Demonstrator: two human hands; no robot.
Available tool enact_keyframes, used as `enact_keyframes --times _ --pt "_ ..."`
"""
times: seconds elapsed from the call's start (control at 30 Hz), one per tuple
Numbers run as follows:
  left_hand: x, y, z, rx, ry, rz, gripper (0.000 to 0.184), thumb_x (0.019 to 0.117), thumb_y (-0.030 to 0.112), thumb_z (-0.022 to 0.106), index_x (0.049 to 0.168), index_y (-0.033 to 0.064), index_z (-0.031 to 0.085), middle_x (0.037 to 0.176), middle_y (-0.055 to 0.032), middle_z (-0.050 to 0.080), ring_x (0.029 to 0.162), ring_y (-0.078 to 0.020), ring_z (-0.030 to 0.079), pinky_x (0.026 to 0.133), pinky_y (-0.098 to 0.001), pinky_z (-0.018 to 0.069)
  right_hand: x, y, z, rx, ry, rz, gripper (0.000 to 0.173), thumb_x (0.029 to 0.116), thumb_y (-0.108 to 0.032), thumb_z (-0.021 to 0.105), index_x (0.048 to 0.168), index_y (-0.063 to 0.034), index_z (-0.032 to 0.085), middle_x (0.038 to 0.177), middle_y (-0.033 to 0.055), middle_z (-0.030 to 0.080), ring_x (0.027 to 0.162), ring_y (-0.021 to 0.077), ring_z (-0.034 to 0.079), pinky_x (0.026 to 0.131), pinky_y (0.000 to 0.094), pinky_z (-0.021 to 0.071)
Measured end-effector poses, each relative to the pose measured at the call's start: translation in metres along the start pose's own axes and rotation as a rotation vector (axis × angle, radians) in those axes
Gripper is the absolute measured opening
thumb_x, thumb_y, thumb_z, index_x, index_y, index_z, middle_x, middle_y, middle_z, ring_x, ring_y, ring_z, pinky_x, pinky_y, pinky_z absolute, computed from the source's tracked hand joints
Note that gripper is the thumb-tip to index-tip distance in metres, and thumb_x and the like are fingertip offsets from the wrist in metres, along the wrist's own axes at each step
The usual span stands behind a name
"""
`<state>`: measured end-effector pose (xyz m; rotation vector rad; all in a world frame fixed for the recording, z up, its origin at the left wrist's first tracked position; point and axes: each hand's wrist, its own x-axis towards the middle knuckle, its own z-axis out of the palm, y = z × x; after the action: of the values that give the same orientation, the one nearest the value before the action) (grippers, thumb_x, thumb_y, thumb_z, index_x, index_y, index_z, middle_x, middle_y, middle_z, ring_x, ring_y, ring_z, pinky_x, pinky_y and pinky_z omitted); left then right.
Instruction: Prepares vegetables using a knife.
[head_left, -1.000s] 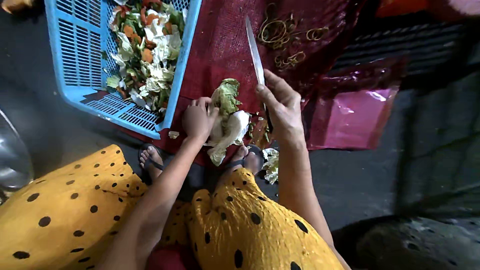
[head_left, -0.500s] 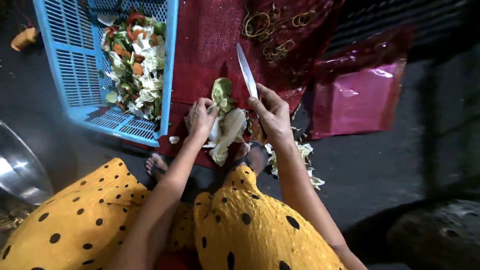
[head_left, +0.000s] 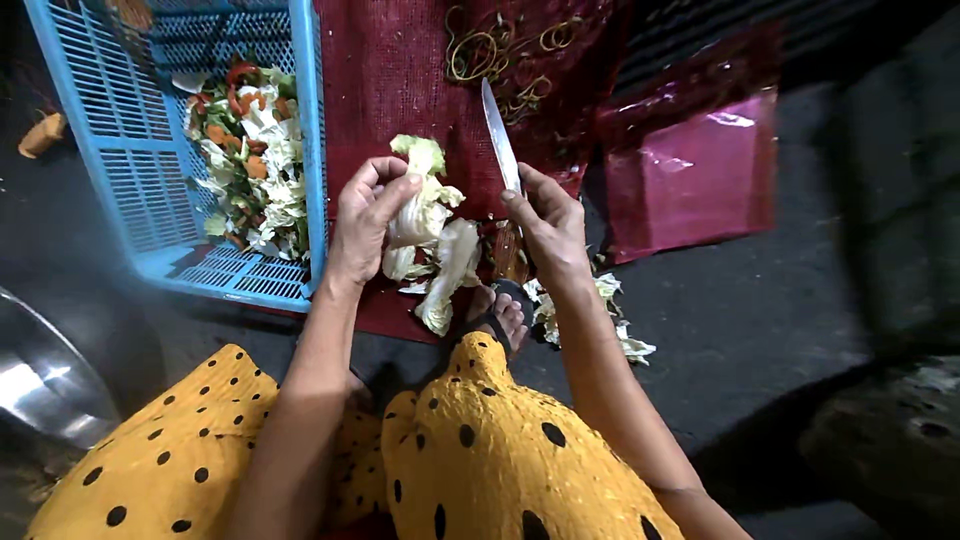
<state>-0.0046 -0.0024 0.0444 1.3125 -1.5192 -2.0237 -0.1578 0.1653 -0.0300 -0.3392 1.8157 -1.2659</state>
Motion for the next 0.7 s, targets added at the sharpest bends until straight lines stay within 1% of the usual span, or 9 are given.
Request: enact_keyframes --times 0.07,0.13,0.2,0.23,0.37,0.47,0.53,0.6,0.7 --pt "0.010 0.004 -0.009 0.117 0.027 0.060 0.017 0.1004 0.014 0.058 0.115 0.0052 0.061 0.099 -0.0025 0.067 0.085 -0.0105 0.067 0.077 -0.0309 0.0598 -0.004 -0.003 -0.001 -0.005 -0.006 -0.006 0.050 0.1023 -0.026 0.062 0.148 -0.0091 0.051 0.124 0.0072 0.067 0.094 0.0075 0.065 0.084 0.0253 0.0546" --pt "0.020 -0.005 -0.019 0.397 0.102 0.028 0.040 0.1046 0.028 0.058 0.137 0.0047 0.055 0.117 -0.0103 0.070 0.100 -0.0170 0.070 0.086 -0.0370 0.0589 0.000 0.001 -0.001 -0.009 0.008 -0.028 0.051 0.1011 -0.025 0.063 0.147 -0.0056 0.053 0.127 0.0083 0.067 0.099 0.0069 0.067 0.088 0.0248 0.0557" --pt "0.024 -0.021 -0.025 0.608 0.135 -0.084 0.058 0.1071 0.034 0.054 0.154 0.0036 0.039 0.145 -0.0189 0.057 0.125 -0.0263 0.063 0.104 -0.0436 0.0526 0.001 0.004 0.000 -0.052 0.013 -0.041 0.051 0.1009 -0.026 0.063 0.147 -0.0052 0.053 0.125 0.0098 0.068 0.096 0.0072 0.066 0.087 0.0260 0.0546" --pt "0.024 -0.032 -0.024 0.648 0.155 -0.110 0.059 0.1074 0.032 0.054 0.155 0.0019 0.037 0.150 -0.0218 0.052 0.131 -0.0292 0.059 0.109 -0.0448 0.0493 -0.001 0.004 -0.001 -0.072 0.007 -0.042 0.052 0.1013 -0.026 0.062 0.148 -0.0062 0.052 0.125 0.0102 0.067 0.096 0.0081 0.066 0.087 0.0271 0.0546" --pt "0.007 -0.066 -0.008 0.738 0.244 -0.151 0.051 0.1048 0.030 0.058 0.146 0.0010 0.048 0.141 -0.0212 0.058 0.121 -0.0306 0.064 0.102 -0.0478 0.0528 -0.022 0.002 -0.005 -0.152 -0.019 0.025 0.052 0.1040 -0.035 0.060 0.152 -0.0194 0.048 0.119 0.0089 0.068 0.085 0.0157 0.066 0.075 0.0354 0.0565" --pt "0.003 -0.077 0.009 0.877 0.312 -0.156 0.067 0.0940 0.046 0.071 0.143 0.0058 0.052 0.136 -0.0189 0.060 0.116 -0.0332 0.064 0.093 -0.0543 0.0528 -0.021 0.006 -0.005 -0.172 -0.016 0.063 0.053 0.1030 -0.039 0.060 0.152 -0.0229 0.049 0.116 0.0083 0.070 0.077 0.0172 0.067 0.064 0.0371 0.0569" --pt "0.009 -0.080 0.018 0.994 0.309 -0.177 0.077 0.0864 0.055 0.076 0.144 0.0097 0.052 0.136 -0.0172 0.060 0.116 -0.0353 0.063 0.089 -0.0577 0.0519 -0.021 0.007 -0.005 -0.175 -0.018 0.068 0.052 0.1030 -0.039 0.060 0.152 -0.0226 0.050 0.116 0.0087 0.069 0.074 0.0169 0.065 0.061 0.0365 0.0556" --pt "0.018 -0.076 0.022 1.066 0.269 -0.256 0.072 0.0880 0.051 0.076 0.145 0.0134 0.052 0.138 -0.0166 0.059 0.120 -0.0373 0.061 0.091 -0.0605 0.0498 -0.020 0.006 -0.005 -0.173 -0.025 0.049 0.052 0.1033 -0.036 0.060 0.152 -0.0209 0.049 0.118 0.0099 0.068 0.078 0.0173 0.064 0.065 0.0373 0.0548" --pt "0.026 -0.063 0.014 1.037 0.224 -0.306 0.049 0.0965 0.033 0.065 0.140 0.0116 0.059 0.130 -0.0174 0.066 0.115 -0.0376 0.065 0.091 -0.0621 0.0500 -0.018 0.005 -0.007 -0.184 -0.018 0.035 0.052 0.1032 -0.035 0.060 0.152 -0.0196 0.050 0.120 0.0101 0.068 0.083 0.0175 0.065 0.069 0.0381 0.0554"
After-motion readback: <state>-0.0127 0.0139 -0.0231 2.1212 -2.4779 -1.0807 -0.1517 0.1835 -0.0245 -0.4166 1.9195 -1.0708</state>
